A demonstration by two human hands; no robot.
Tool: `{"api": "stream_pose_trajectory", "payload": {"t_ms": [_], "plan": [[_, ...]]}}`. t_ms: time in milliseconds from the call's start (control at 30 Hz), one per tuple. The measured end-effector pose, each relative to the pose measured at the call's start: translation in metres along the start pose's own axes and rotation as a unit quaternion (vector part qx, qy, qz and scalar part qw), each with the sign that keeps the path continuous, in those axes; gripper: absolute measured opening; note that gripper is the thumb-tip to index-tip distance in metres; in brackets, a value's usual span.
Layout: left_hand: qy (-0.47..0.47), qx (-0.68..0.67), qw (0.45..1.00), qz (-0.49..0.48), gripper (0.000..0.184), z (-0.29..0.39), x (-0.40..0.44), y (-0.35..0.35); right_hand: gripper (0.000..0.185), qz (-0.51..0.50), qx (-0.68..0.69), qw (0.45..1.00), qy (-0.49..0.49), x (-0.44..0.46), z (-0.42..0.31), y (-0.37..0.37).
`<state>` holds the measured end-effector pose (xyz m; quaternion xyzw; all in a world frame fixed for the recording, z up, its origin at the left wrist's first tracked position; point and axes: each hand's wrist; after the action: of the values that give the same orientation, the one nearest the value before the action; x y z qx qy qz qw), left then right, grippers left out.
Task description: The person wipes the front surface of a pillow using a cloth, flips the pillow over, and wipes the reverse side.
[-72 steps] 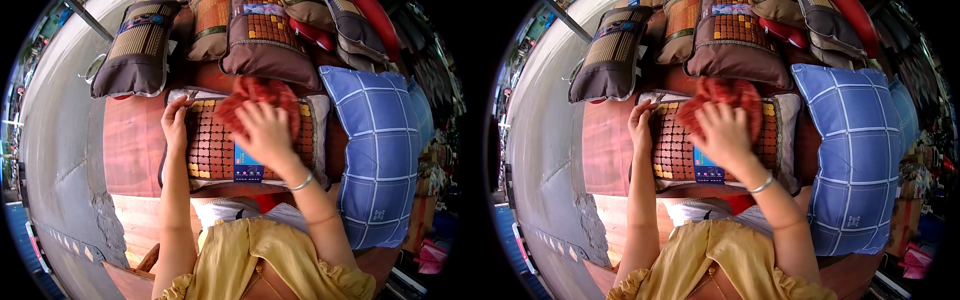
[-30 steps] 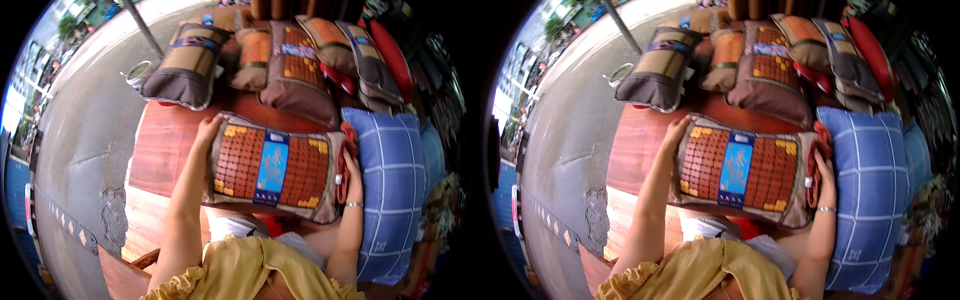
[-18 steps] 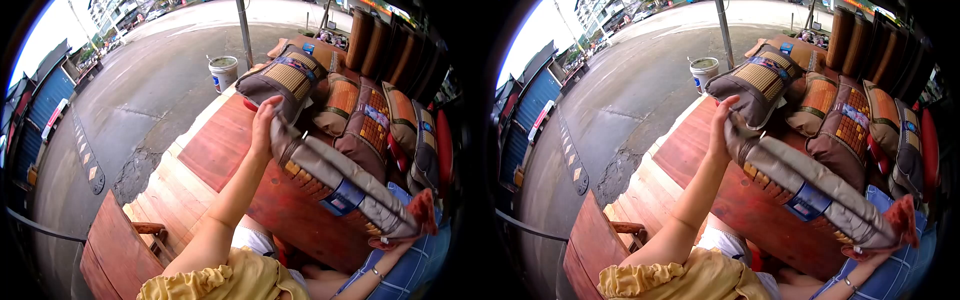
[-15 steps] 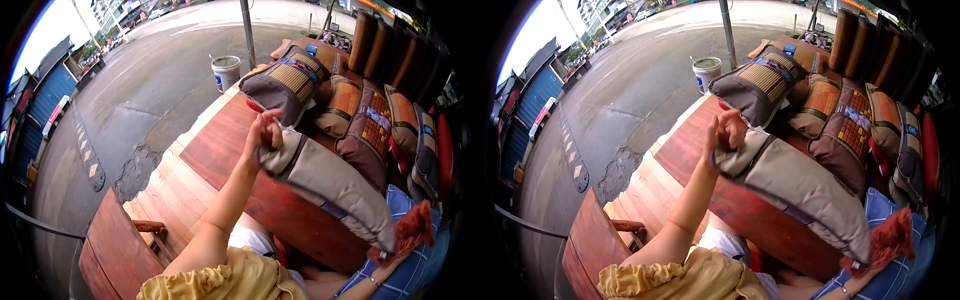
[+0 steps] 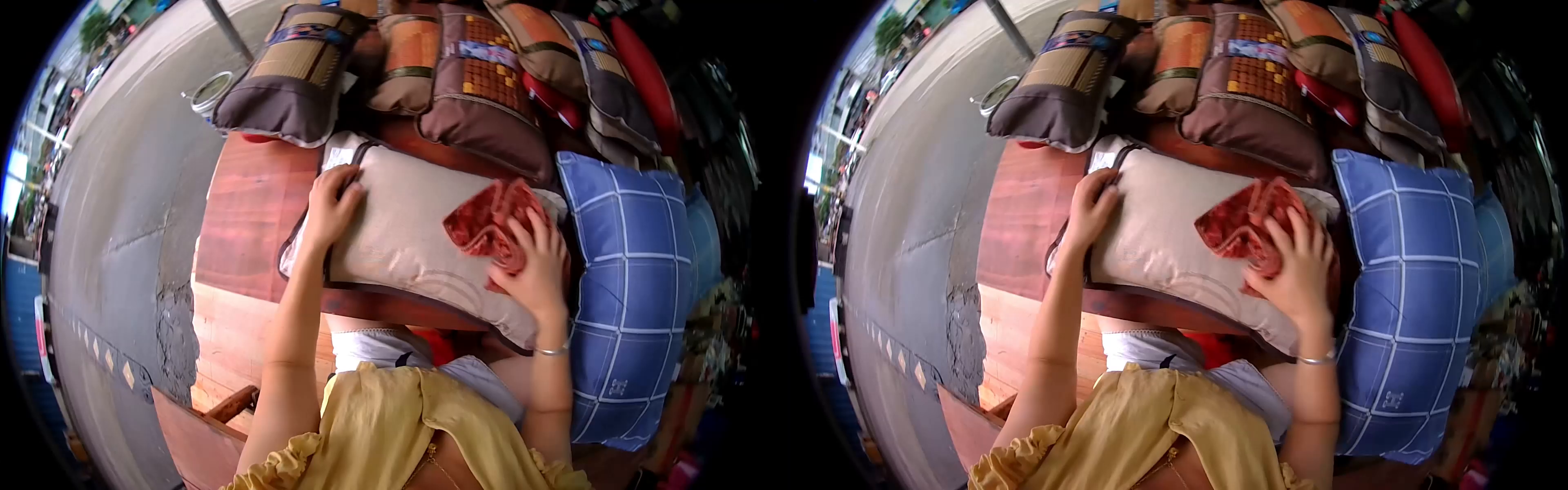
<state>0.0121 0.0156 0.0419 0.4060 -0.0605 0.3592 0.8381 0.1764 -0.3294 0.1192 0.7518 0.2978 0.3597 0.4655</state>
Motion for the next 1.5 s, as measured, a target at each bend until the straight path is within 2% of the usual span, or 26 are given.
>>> {"api": "stream_pose_trajectory", "payload": {"t_ms": [33,133,267,300,400,433,500,533,567,633,700,733,767,833,900,967,1100,1133,1167,1233,1267,1300,1333,1367,1433,1500], "plan": [[-0.008,0.166,0.986,0.018,0.042,0.03,-0.008,-0.006,0.074,0.011,-0.009,1.0,-0.004,0.005,-0.008,-0.009],[0.01,0.173,0.985,0.018,0.041,0.036,-0.008,-0.012,0.062,-0.003,-0.044,0.997,0.065,0.025,-0.044,-0.028],[0.015,0.156,0.988,0.007,0.041,0.028,-0.013,-0.012,0.067,-0.041,-0.005,0.989,0.144,0.052,-0.103,-0.058],[-0.006,0.137,0.991,0.001,0.041,0.014,-0.014,-0.011,0.065,-0.003,-0.001,0.986,0.165,0.053,-0.113,-0.07],[0.017,0.141,0.99,-0.018,0.045,0.009,-0.015,-0.002,0.063,0.008,0.045,0.985,0.169,0.054,-0.11,-0.076],[0.05,0.121,0.991,-0.009,0.046,-0.005,-0.015,0.001,0.062,-0.001,0.07,0.984,0.162,0.054,-0.101,-0.071],[0.169,0.029,0.984,-0.045,0.05,-0.031,-0.014,0.011,0.06,-0.01,0.073,0.989,0.127,0.055,-0.077,-0.056],[0.189,0.03,0.98,-0.057,0.055,-0.054,-0.018,0.01,0.059,-0.003,0.06,0.994,0.096,0.055,-0.062,-0.044],[0.219,0.0,0.973,-0.077,0.058,-0.026,-0.016,0.019,0.058,-0.001,0.031,0.999,0.045,0.056,-0.045,-0.035],[0.217,-0.032,0.974,-0.061,0.057,-0.014,-0.023,0.017,0.053,0.013,-0.035,0.996,-0.083,0.054,-0.001,-0.022],[0.214,0.047,0.974,-0.061,0.059,-0.006,-0.033,0.012,0.044,0.033,0.008,0.98,-0.197,0.045,0.058,-0.021],[0.204,0.065,0.975,-0.051,0.059,-0.005,-0.04,0.007,0.043,0.061,0.09,0.971,-0.213,0.039,0.084,-0.022],[0.195,0.083,0.976,-0.042,0.06,-0.002,-0.048,0.002,0.042,0.089,0.097,0.972,-0.197,0.033,0.116,-0.035],[0.19,0.078,0.978,-0.031,0.06,0.01,-0.06,-0.006,0.038,0.101,0.02,0.979,-0.174,0.039,0.107,-0.026],[0.188,0.065,0.98,-0.007,0.06,0.017,-0.069,-0.012,0.035,0.056,-0.041,0.984,-0.166,0.055,0.071,-0.016],[0.2,0.073,0.977,-0.009,0.06,0.022,-0.07,-0.011,0.037,0.058,-0.081,0.99,-0.096,0.075,0.022,-0.024],[0.171,0.08,0.982,0.0,0.056,0.004,-0.073,-0.015,0.051,0.008,-0.011,0.998,0.067,0.099,-0.087,-0.07],[0.146,0.091,0.985,0.01,0.055,-0.004,-0.075,-0.017,0.044,0.008,0.004,0.995,0.102,0.1,-0.106,-0.079],[0.108,0.097,0.989,0.035,0.054,-0.007,-0.076,-0.017,0.045,-0.029,0.001,0.991,0.129,0.101,-0.121,-0.088],[0.068,0.13,0.986,0.077,0.053,0.008,-0.073,-0.015,0.048,0.021,0.028,0.986,0.164,0.098,-0.128,-0.094],[0.075,0.148,0.983,0.075,0.051,0.014,-0.072,-0.013,0.048,-0.007,0.014,0.986,0.168,0.099,-0.119,-0.096],[0.076,0.148,0.983,0.073,0.051,0.015,-0.071,-0.011,0.047,-0.021,0.04,0.986,0.157,0.101,-0.107,-0.089],[0.101,0.141,0.985,0.026,0.05,0.014,-0.071,-0.008,0.046,-0.038,0.07,0.989,0.124,0.101,-0.093,-0.072],[0.127,0.133,0.983,-0.019,0.049,0.014,-0.071,-0.005,0.045,-0.022,0.042,0.994,0.096,0.1,-0.072,-0.066],[0.145,0.114,0.983,-0.016,0.048,0.017,-0.069,-0.006,0.049,-0.022,0.01,0.999,-0.028,0.096,-0.03,-0.031],[0.122,0.123,0.985,-0.002,0.049,0.024,-0.066,-0.006,0.054,-0.004,-0.108,0.99,-0.095,0.082,0.029,-0.023]]}}
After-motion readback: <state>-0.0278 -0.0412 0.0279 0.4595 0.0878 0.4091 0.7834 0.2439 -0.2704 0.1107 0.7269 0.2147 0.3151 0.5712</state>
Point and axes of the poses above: each hand's wrist, its own x-axis towards the middle knuckle, its own y-axis out of the back of the hand, z = x × y, and after that the axes turned 5 degrees about x, right-handed
